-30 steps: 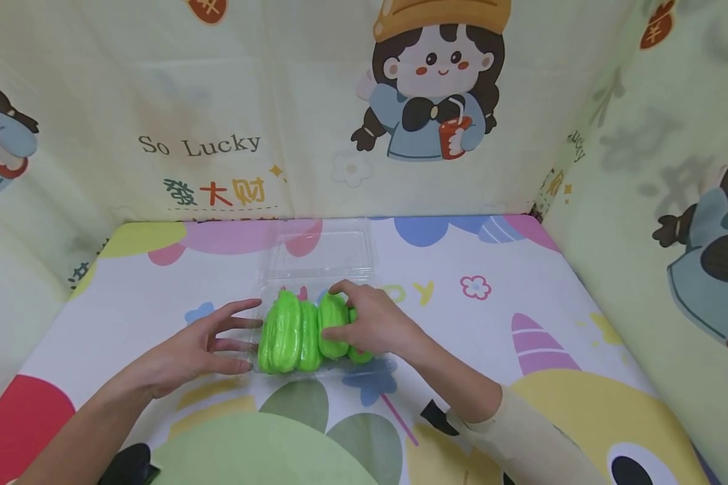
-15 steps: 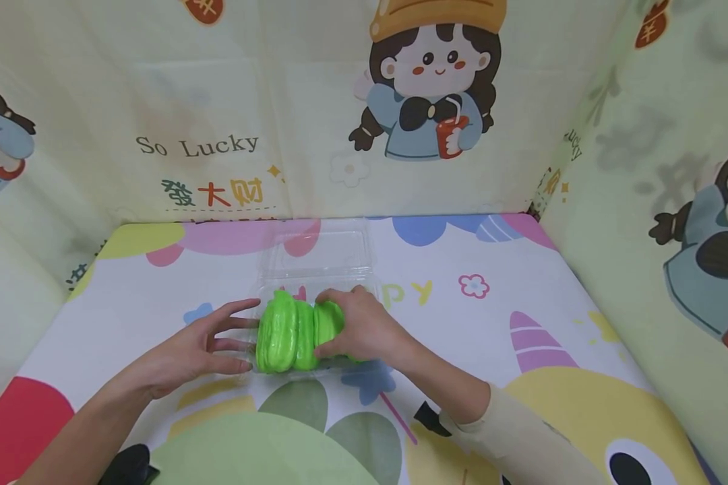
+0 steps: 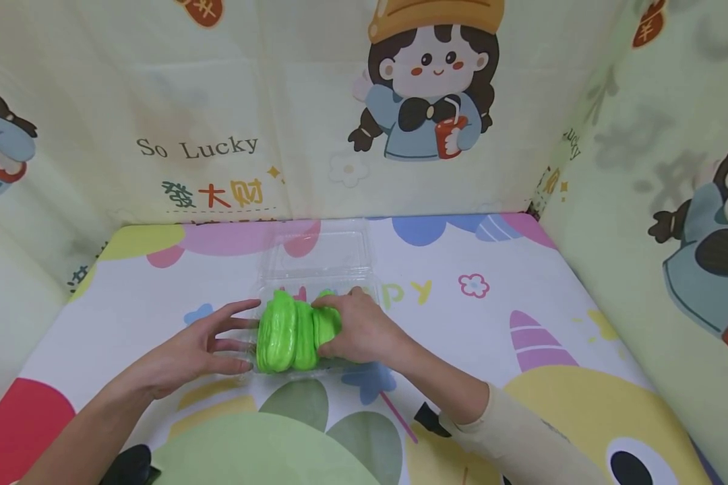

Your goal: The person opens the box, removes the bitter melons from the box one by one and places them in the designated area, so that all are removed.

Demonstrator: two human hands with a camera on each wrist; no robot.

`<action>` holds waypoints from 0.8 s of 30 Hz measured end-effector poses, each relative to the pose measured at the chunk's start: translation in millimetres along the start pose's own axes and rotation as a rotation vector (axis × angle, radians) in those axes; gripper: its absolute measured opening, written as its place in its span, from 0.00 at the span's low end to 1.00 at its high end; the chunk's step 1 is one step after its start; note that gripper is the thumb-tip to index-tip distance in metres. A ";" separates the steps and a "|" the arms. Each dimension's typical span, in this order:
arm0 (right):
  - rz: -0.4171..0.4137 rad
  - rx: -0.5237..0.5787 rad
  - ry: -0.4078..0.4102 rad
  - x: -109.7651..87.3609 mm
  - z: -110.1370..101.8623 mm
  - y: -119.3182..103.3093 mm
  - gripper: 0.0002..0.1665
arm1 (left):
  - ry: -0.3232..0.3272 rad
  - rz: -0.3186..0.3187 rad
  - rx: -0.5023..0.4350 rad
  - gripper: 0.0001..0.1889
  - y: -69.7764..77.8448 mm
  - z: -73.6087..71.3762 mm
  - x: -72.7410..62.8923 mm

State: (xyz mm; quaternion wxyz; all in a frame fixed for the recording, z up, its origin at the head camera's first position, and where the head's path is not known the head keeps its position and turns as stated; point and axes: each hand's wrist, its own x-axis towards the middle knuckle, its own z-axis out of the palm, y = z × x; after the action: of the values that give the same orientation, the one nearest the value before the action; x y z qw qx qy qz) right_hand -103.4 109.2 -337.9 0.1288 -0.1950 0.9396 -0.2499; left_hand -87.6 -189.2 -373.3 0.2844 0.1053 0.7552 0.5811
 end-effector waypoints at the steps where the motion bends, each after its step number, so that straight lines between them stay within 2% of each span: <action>1: -0.002 0.005 -0.001 -0.4 -0.5 0.1 0.41 | 0.000 0.001 -0.001 0.51 -0.2 0.0 0.1; 9: -0.046 0.071 -0.004 -3.2 -3.6 4.6 0.38 | 0.001 -0.003 -0.005 0.51 -0.8 -0.5 0.4; 17: -0.016 0.191 -0.021 -8.0 -8.0 7.9 0.38 | 0.001 -0.002 -0.010 0.51 -0.7 -0.5 0.1; 24: -0.009 0.238 0.012 -12.4 -13.4 13.4 0.39 | -0.011 0.016 -0.017 0.51 -1.3 -0.1 -0.2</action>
State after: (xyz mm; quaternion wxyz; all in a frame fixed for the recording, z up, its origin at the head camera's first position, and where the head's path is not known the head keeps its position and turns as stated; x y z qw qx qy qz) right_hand -100.9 130.9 -331.8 0.1443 -0.1811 0.9033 -0.3612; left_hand -87.3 -189.8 -374.5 0.2849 0.1121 0.7478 0.5891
